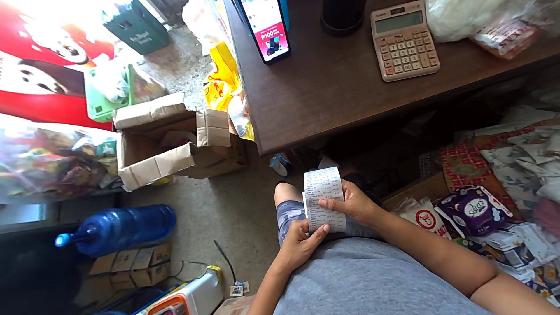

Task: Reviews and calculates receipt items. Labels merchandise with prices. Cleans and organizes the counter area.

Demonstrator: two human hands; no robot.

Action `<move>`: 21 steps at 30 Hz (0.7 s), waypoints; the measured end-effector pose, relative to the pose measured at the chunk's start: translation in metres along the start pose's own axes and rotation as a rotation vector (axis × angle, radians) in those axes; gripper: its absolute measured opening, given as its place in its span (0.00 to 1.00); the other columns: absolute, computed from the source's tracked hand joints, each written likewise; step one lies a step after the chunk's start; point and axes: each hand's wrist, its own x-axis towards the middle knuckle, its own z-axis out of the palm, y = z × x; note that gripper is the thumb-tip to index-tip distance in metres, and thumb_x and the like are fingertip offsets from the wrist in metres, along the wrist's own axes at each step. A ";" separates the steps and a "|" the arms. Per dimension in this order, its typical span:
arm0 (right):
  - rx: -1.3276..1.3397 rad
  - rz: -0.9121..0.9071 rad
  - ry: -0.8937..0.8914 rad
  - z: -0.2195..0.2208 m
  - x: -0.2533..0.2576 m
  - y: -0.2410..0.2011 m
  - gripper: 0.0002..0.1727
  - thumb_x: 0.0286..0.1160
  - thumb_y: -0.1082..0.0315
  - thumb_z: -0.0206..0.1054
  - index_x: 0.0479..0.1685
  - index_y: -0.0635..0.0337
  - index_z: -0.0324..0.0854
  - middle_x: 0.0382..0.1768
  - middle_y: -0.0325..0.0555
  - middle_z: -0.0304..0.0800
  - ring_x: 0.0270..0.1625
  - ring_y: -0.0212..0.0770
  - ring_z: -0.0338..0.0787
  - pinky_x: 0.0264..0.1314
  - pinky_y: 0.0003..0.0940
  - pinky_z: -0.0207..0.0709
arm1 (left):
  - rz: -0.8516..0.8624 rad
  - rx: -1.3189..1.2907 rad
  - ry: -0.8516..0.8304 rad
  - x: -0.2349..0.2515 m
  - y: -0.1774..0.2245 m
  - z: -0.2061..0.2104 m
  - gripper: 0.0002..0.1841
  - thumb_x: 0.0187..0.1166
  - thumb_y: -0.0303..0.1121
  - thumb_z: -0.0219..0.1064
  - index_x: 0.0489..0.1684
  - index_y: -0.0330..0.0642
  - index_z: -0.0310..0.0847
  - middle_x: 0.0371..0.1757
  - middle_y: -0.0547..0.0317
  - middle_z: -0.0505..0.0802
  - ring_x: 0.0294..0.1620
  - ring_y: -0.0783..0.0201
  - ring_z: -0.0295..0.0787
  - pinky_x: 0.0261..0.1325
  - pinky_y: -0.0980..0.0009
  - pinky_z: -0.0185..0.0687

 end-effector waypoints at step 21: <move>0.001 0.048 0.042 0.002 -0.001 -0.002 0.17 0.71 0.80 0.72 0.58 0.65 0.77 0.43 0.40 0.97 0.45 0.32 0.97 0.57 0.29 0.91 | -0.018 0.002 -0.007 -0.001 -0.003 0.001 0.10 0.84 0.28 0.64 0.36 0.35 0.90 0.34 0.68 0.96 0.38 0.84 0.91 0.47 0.81 0.87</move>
